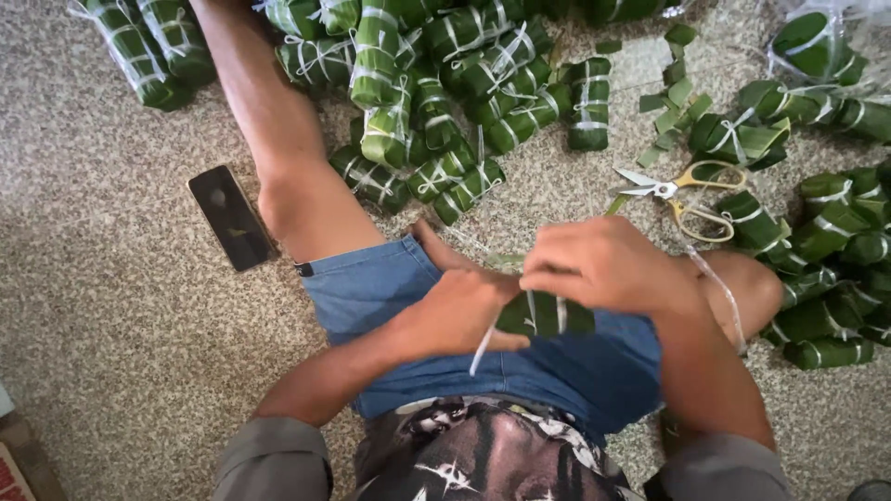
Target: Tying string around leaf-wrapped food items to secure them
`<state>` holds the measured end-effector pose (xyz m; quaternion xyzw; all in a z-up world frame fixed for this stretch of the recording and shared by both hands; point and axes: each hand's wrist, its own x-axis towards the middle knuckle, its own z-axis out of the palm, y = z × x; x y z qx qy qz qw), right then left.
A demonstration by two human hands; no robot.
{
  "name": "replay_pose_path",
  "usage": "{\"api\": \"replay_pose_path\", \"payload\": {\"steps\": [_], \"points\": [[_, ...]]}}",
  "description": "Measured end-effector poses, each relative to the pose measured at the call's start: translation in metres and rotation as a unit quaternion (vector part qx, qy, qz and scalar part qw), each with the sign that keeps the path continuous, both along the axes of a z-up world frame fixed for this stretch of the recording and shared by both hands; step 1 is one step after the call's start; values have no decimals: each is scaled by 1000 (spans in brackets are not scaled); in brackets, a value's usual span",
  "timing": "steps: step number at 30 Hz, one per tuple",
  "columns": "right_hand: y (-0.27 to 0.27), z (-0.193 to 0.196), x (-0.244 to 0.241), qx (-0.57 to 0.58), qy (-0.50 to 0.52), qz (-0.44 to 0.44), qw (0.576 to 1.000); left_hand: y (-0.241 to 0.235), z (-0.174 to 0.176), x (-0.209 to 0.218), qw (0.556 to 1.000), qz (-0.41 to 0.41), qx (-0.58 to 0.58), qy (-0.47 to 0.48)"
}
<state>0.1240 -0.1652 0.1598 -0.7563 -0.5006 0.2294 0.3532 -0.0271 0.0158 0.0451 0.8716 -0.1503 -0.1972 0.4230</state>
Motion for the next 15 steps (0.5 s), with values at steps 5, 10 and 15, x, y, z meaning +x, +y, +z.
{"api": "replay_pose_path", "payload": {"steps": [5, 10, 15], "points": [[-24, -140, -7, 38, 380, -91, 920, 11, 25, 12, 997, -32, -64, -39], [-49, -237, -88, -24, 455, -284, 844, 34, 19, 39, 985, 78, -107, 109], [-51, -257, -136, 81, 363, -402, 837, 26, -19, 45, 922, 207, -248, 213]]}}
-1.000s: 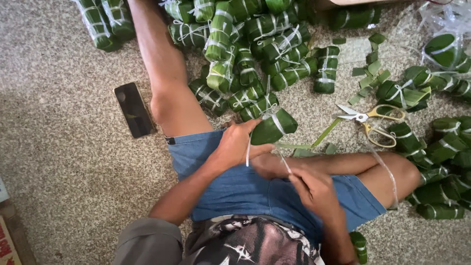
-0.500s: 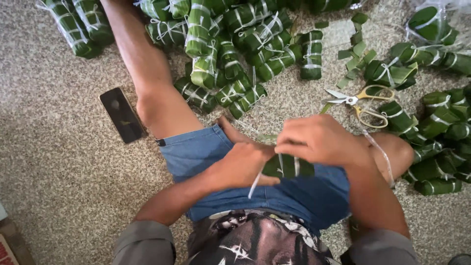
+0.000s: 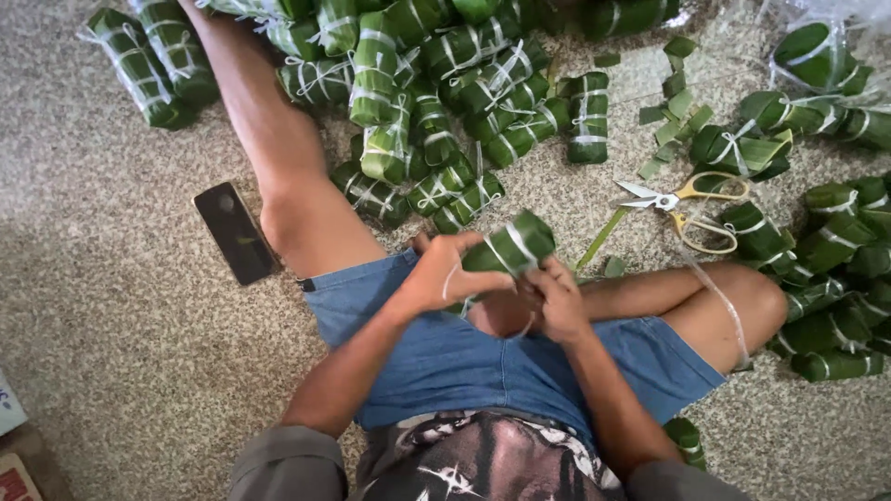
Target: Tying string around leaf-wrapped food items to secure them
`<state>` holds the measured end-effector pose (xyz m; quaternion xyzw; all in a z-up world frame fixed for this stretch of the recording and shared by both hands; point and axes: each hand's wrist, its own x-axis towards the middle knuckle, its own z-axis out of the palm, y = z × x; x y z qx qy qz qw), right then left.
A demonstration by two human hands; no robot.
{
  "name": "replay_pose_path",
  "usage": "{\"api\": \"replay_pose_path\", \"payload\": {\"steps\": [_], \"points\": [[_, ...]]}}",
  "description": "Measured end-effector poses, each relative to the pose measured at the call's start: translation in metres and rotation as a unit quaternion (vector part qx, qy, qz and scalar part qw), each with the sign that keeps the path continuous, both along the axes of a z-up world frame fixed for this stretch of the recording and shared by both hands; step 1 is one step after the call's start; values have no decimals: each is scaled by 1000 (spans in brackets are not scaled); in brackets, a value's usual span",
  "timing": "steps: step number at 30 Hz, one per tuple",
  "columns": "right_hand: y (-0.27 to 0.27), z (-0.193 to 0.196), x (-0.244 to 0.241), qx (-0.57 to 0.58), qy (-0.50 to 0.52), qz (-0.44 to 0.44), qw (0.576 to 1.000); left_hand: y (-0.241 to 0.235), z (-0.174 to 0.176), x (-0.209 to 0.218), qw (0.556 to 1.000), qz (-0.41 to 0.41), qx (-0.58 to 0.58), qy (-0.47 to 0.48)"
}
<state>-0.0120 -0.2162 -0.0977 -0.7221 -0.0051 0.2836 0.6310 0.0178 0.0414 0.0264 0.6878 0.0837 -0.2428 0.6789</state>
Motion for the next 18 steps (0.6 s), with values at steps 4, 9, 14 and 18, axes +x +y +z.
{"api": "replay_pose_path", "payload": {"steps": [4, 9, 14, 18], "points": [[31, 61, 15, 60, 41, -67, 995, -14, -17, -4, 981, 52, 181, -53], [47, 61, 28, -25, 42, -115, 992, -40, -100, -21, 909, 19, 348, -230], [19, 17, 28, 139, 135, -224, 955, -19, 4, 1, 982, -22, 148, -120], [1, 8, 25, 119, 106, -185, 970, -18, -2, 2, 988, -3, 90, -128]]}}
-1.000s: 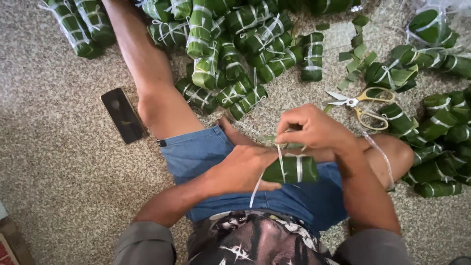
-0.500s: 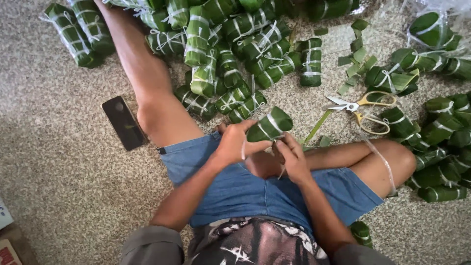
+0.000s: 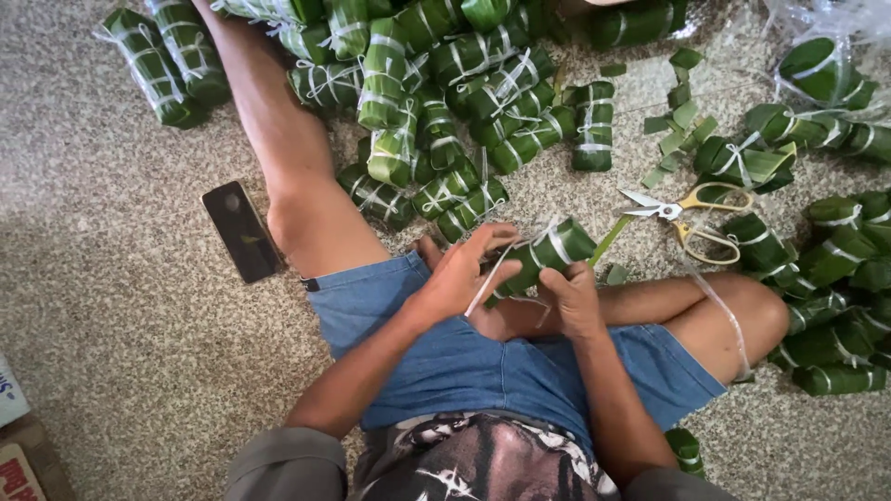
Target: Tying string around leaf-wrapped food items to secure them
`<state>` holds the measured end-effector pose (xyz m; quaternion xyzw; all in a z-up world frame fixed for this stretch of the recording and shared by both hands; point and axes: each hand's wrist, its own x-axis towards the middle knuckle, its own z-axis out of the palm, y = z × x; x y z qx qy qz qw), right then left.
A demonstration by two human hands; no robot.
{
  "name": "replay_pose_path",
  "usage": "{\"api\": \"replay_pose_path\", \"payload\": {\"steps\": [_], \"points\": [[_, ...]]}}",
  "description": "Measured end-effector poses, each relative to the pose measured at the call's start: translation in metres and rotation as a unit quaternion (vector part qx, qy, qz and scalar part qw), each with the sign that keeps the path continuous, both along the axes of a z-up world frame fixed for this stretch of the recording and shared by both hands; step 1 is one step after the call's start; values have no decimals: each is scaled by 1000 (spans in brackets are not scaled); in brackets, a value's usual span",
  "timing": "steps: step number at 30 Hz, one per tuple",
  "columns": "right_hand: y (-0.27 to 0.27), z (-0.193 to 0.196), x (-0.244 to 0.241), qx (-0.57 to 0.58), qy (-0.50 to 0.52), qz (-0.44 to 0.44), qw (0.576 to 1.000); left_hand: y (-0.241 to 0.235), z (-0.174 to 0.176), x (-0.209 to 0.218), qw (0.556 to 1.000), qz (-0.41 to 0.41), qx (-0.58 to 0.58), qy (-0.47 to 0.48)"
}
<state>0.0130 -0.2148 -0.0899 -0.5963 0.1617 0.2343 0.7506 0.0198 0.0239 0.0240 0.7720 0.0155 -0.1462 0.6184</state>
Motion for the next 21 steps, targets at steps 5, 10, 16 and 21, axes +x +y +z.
{"api": "replay_pose_path", "payload": {"steps": [5, 10, 16, 21], "points": [[-23, -36, -11, -34, -46, 14, 998, -12, 0, 4, 993, 96, 22, -62], [-7, 31, 9, -120, -66, 64, 989, -21, -39, 28, 986, 156, -56, -3], [3, 37, 18, -278, -118, 98, 948, -67, -121, 59, 862, 292, -355, 214], [16, 55, 15, -361, -129, 65, 921, -89, -116, 66, 841, 342, -408, 102]]}}
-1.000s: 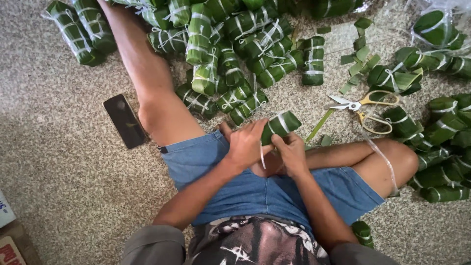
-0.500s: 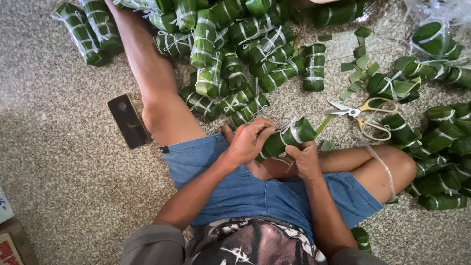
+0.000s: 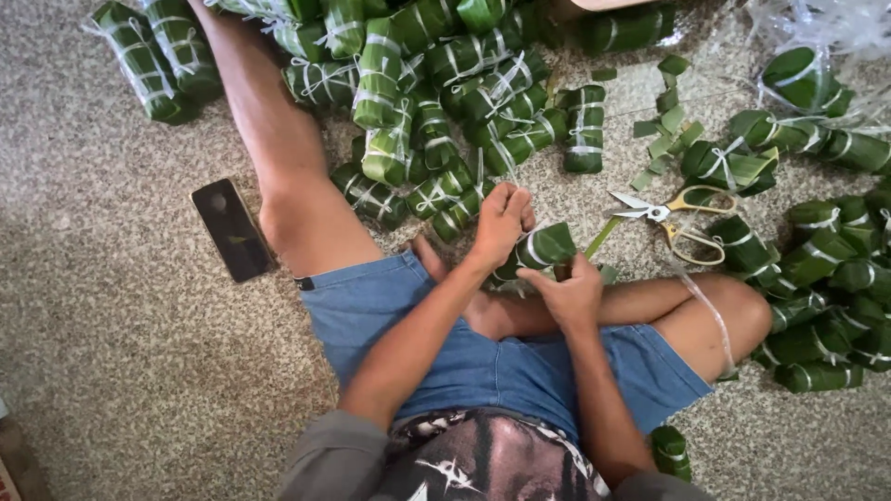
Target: Tying string around leaf-wrapped food items to secure them
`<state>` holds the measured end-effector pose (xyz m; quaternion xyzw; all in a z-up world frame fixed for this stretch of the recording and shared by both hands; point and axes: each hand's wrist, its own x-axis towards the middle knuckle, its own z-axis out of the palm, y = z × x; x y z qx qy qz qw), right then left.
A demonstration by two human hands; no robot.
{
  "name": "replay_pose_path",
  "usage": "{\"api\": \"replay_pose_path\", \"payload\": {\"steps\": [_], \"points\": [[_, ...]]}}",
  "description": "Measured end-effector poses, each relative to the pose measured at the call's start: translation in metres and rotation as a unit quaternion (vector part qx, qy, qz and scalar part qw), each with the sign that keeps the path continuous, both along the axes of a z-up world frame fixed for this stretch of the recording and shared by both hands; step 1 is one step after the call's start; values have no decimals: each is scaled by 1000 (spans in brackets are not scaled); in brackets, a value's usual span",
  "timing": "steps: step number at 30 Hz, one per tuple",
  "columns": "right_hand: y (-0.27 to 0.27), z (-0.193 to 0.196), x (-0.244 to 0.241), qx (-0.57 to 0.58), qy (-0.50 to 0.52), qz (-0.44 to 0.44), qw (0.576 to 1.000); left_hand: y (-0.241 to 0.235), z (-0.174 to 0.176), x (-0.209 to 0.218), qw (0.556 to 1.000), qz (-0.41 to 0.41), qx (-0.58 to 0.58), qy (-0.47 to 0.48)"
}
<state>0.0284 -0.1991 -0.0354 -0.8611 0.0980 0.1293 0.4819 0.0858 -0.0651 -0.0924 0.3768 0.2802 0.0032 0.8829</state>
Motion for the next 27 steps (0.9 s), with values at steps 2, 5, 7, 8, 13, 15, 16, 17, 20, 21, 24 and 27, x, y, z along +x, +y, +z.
{"api": "replay_pose_path", "payload": {"steps": [2, 5, 7, 8, 13, 15, 16, 17, 20, 21, 24, 27], "points": [[10, 22, 1, -100, -136, 45, 985, -6, -19, -1, 997, 33, 62, -32], [-2, 1, -2, -125, -208, 80, 967, -2, 3, -2, 995, 57, 69, -48], [-3, 1, -3, -132, -226, 90, 961, -4, -5, -1, 992, 59, 98, -56], [-3, 0, -4, -139, -243, 100, 955, -4, -9, -1, 988, 61, 128, -64], [-5, 4, 1, -141, -246, 126, 951, -4, -5, -2, 969, 58, 235, -53], [-3, 10, 15, -134, -249, 131, 950, 2, 1, -1, 960, 63, 268, -54], [-4, 13, 22, -88, -110, 120, 983, 5, 7, -4, 960, 72, 266, -36], [-6, 15, 29, -41, 31, 107, 993, 9, 11, -6, 961, 81, 265, -18], [-23, -27, 46, 5, 104, 128, 986, 23, 8, -20, 955, 17, 295, 3], [-20, -28, 48, 6, 105, 128, 986, 29, 14, -23, 955, 17, 296, 4], [-12, -26, 51, 26, 185, 107, 977, 39, 24, -31, 942, -105, 320, -15], [-14, -32, 52, 45, 210, 124, 969, 31, 12, -39, 878, -120, 455, -85]]}}
